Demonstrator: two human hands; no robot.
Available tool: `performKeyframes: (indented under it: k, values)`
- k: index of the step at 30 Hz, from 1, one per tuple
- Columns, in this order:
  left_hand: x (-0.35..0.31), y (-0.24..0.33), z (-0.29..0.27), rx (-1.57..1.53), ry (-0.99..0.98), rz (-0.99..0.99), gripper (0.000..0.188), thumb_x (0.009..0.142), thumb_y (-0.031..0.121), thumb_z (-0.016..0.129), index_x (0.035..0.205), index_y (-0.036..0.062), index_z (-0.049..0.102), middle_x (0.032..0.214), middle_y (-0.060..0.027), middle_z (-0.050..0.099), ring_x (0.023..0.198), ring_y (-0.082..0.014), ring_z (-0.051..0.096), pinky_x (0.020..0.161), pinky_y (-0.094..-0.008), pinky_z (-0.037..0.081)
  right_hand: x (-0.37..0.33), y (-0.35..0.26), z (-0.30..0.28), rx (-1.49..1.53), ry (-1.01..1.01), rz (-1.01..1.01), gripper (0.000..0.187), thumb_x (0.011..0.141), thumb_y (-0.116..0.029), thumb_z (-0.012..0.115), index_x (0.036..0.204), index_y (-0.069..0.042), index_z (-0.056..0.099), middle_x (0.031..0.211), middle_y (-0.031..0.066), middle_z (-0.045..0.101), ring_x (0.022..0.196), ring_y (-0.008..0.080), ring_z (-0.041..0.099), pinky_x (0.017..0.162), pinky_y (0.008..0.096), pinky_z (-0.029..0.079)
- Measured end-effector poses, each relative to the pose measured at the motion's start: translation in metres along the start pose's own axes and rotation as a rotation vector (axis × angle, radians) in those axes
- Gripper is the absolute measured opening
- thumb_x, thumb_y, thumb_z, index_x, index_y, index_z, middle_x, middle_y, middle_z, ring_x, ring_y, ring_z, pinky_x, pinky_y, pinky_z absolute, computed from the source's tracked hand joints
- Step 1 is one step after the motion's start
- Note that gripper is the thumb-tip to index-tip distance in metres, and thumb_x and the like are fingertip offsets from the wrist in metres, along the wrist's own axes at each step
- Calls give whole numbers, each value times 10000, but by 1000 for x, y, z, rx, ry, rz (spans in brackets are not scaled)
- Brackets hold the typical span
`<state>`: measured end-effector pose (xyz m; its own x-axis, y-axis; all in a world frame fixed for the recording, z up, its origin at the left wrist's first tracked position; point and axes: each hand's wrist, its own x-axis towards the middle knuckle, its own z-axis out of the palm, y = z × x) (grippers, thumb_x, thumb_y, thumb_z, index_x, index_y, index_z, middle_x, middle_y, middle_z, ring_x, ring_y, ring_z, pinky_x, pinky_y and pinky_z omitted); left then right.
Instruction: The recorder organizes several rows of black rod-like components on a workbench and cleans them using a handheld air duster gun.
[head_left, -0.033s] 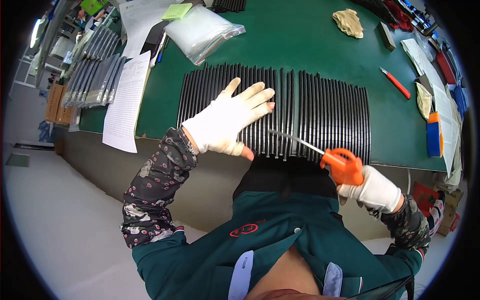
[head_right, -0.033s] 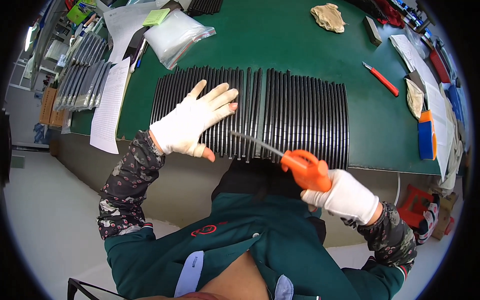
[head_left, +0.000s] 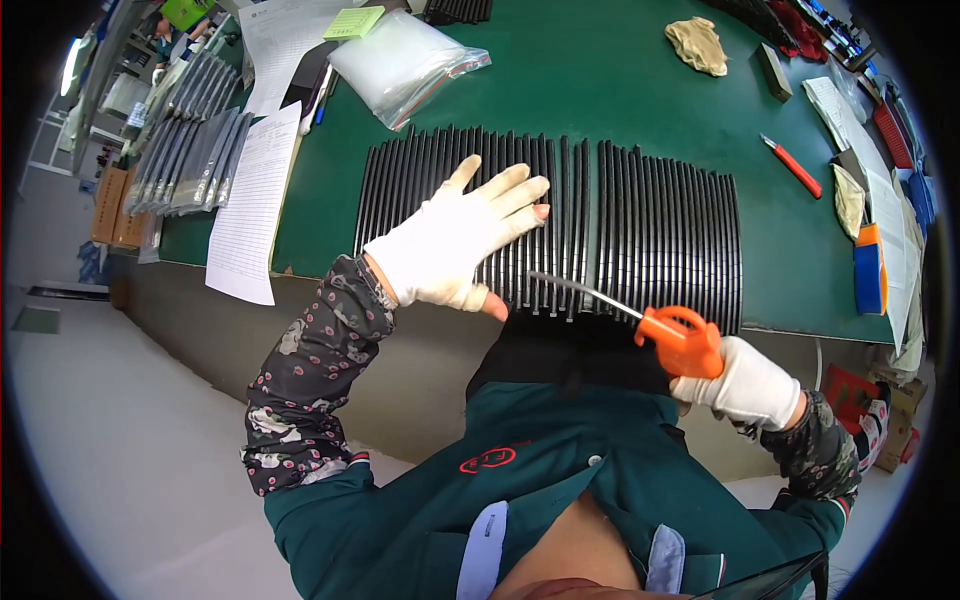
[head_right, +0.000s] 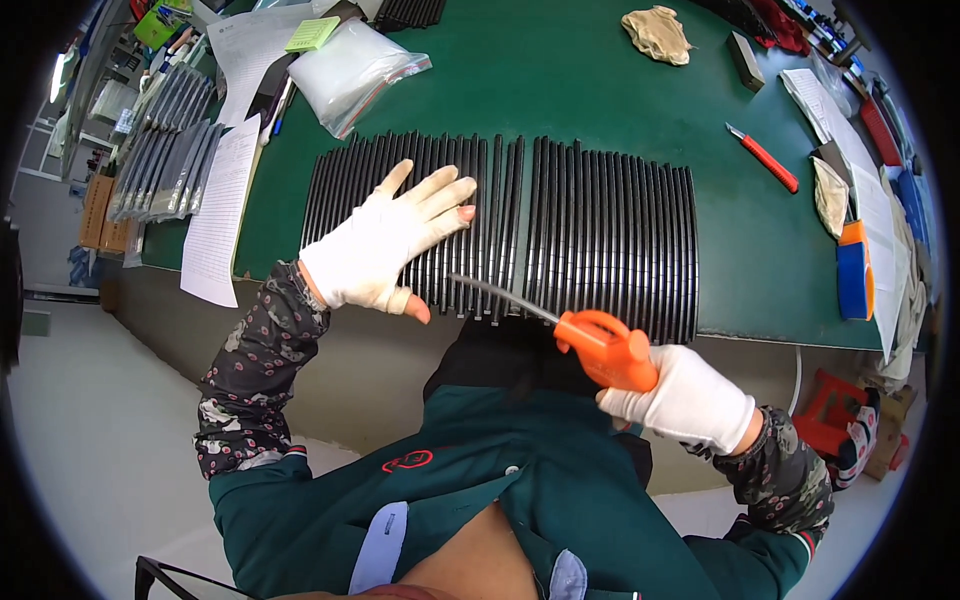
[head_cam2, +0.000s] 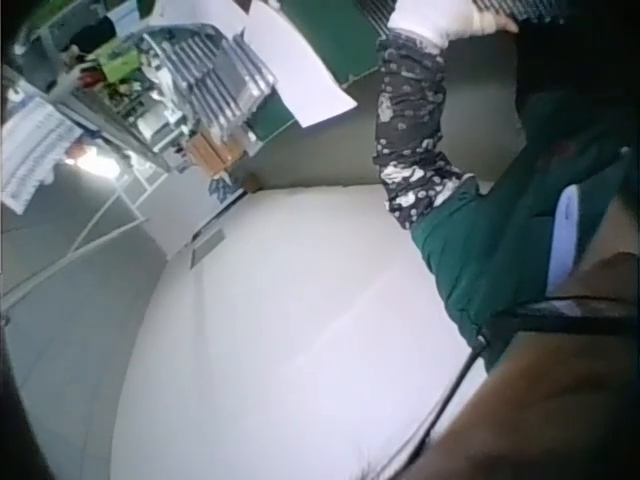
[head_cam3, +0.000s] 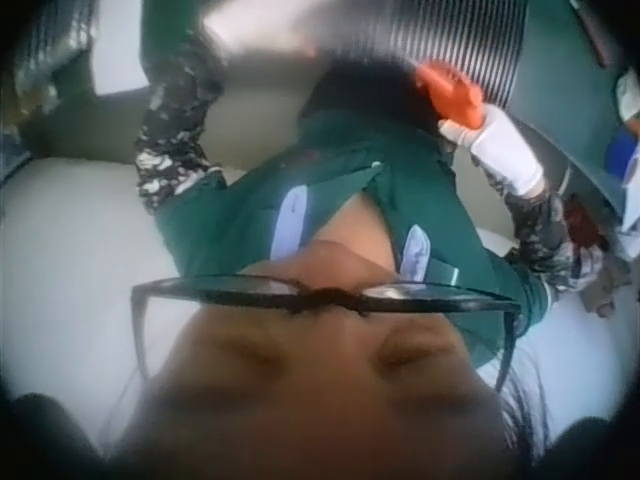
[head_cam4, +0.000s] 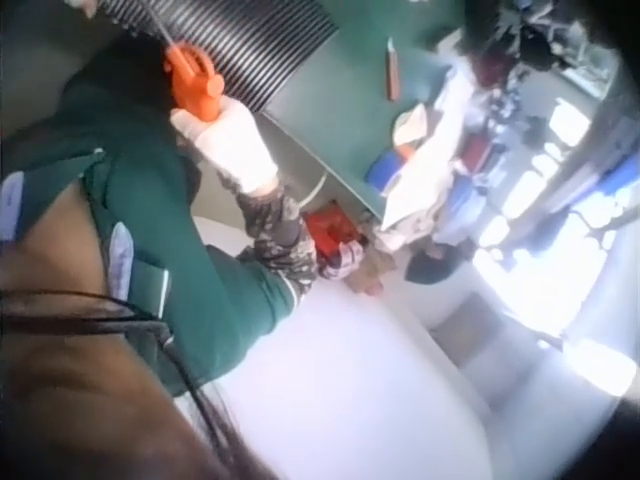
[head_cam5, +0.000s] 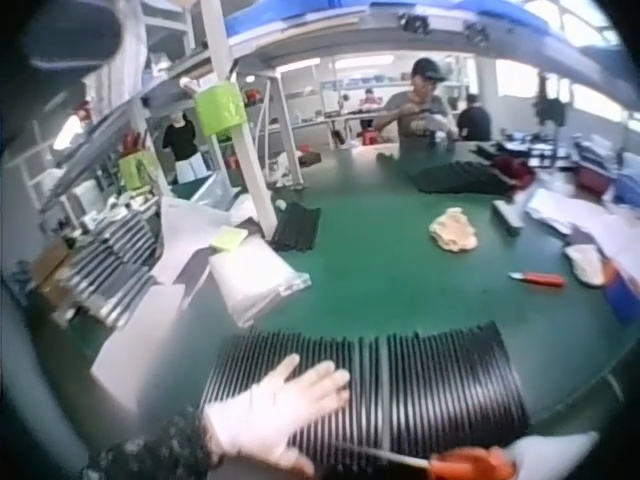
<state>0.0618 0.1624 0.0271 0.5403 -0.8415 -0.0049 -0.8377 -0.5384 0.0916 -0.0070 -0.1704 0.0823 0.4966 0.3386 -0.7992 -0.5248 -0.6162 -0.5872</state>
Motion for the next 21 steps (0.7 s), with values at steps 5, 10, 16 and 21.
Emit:
performKeyframes:
  k: [5, 10, 16, 21]
  values:
    - [2, 1, 0, 3, -8, -1, 1053, 691, 791, 433, 1396, 21, 297, 1467, -195, 258, 1371, -375, 219, 1075, -583, 152, 4, 0, 1, -23, -1, -3, 220, 819, -161, 694, 945, 9, 631, 709, 27, 634, 622, 84, 587, 571, 232, 478]
    - [2, 1, 0, 17, -12, -2, 1057, 695, 794, 421, 1402, 20, 287, 1466, -200, 259, 1368, -382, 222, 1073, -582, 153, 5, -1, 2, -40, 7, -8, 224, 820, -169, 694, 950, 3, 631, 695, 18, 628, 602, 79, 580, 559, 229, 476]
    - [1, 1, 0, 8, -6, -9, 1058, 694, 797, 416, 1401, 20, 289, 1465, -200, 259, 1368, -383, 224, 1076, -580, 148, 7, -3, 4, 8, 15, -31, 223, 829, -188, 685, 935, 0, 627, 657, 17, 616, 560, 81, 566, 536, 223, 465]
    - [1, 1, 0, 21, -13, -6, 1058, 692, 796, 418, 1401, 21, 289, 1467, -198, 255, 1369, -381, 220, 1079, -579, 145, 8, -4, 5, -67, 3, -7, 240, 817, -190, 695, 953, -3, 630, 670, 18, 621, 576, 73, 566, 535, 220, 463]
